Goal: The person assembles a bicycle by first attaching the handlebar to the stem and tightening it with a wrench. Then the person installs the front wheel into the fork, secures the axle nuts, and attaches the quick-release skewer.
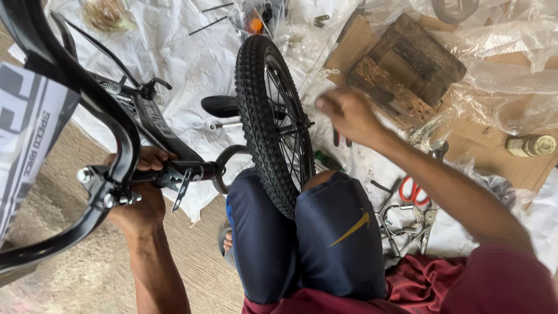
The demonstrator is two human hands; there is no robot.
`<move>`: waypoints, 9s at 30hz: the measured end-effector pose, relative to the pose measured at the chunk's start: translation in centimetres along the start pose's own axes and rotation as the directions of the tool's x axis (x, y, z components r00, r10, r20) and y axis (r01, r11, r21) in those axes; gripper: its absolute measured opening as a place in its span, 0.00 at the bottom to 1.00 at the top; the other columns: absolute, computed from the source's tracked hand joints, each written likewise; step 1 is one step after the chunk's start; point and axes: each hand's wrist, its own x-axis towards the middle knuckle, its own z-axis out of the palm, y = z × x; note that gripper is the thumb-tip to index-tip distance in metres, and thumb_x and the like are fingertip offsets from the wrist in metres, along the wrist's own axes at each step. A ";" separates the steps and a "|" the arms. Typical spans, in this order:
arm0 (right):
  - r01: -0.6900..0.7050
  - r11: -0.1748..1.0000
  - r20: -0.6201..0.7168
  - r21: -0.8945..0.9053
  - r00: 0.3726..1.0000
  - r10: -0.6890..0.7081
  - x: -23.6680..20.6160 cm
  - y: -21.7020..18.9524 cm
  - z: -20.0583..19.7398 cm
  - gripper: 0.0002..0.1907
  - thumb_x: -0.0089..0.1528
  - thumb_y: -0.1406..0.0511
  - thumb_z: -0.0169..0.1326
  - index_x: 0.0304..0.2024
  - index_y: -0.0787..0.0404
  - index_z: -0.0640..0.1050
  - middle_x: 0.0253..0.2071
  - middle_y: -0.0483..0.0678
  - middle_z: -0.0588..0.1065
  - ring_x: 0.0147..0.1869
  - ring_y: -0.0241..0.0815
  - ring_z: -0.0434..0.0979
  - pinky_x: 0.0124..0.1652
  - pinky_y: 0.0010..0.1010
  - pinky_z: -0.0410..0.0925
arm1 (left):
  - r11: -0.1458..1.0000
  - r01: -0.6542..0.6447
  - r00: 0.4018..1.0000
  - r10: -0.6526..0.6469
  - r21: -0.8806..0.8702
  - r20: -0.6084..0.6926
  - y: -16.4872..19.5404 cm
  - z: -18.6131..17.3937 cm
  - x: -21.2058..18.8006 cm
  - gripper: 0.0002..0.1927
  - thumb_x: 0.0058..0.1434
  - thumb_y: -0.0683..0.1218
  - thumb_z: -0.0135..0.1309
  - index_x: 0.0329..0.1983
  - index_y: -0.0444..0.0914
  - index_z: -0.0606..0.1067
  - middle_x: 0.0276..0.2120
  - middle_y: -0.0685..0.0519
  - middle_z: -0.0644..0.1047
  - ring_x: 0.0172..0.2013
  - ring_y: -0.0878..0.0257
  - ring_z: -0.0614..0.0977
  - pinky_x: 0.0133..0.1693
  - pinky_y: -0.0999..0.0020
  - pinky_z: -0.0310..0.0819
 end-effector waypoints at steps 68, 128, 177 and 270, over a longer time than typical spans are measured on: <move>-0.215 0.977 0.363 0.000 0.910 0.200 1.0 0.7 4.8 0.20 0.62 0.58 0.60 0.46 0.63 0.69 0.38 0.54 0.75 0.35 0.45 0.80 0.32 0.38 0.75 | 0.448 -0.810 0.254 -0.315 0.379 0.914 0.4 8.0 14.7 0.40 0.45 0.49 0.69 0.64 0.56 0.71 0.67 0.49 0.62 0.68 0.46 0.60 0.63 0.45 0.61; 0.068 0.966 0.185 0.249 0.976 -0.117 -0.3 2.0 5.3 0.22 0.65 0.54 0.56 0.47 0.68 0.71 0.36 0.53 0.76 0.37 0.45 0.82 0.35 0.36 0.77 | 0.791 -0.003 0.693 -0.439 0.612 0.572 -1.6 -1.6 11.7 0.22 0.70 0.41 0.40 0.64 0.42 0.73 0.54 0.46 0.82 0.50 0.56 0.85 0.57 0.56 0.82; 0.086 0.995 0.277 0.042 0.956 -0.095 -0.4 3.9 5.0 0.09 0.70 0.65 0.52 0.42 0.65 0.79 0.40 0.50 0.81 0.35 0.40 0.84 0.34 0.31 0.77 | 0.760 0.644 0.756 -0.616 -0.085 0.222 -16.9 2.7 2.6 0.10 0.65 0.41 0.53 0.45 0.29 0.80 0.35 0.49 0.83 0.32 0.62 0.81 0.34 0.69 0.75; -0.537 0.320 0.280 0.780 0.758 0.590 -4.3 1.8 6.2 0.16 0.67 0.59 0.54 0.29 0.62 0.73 0.20 0.43 0.66 0.17 0.29 0.56 0.15 0.25 0.53 | 0.841 0.521 0.547 -0.460 0.146 0.700 -11.7 5.9 8.7 0.18 0.64 0.45 0.57 0.56 0.34 0.78 0.52 0.43 0.80 0.49 0.57 0.81 0.47 0.63 0.76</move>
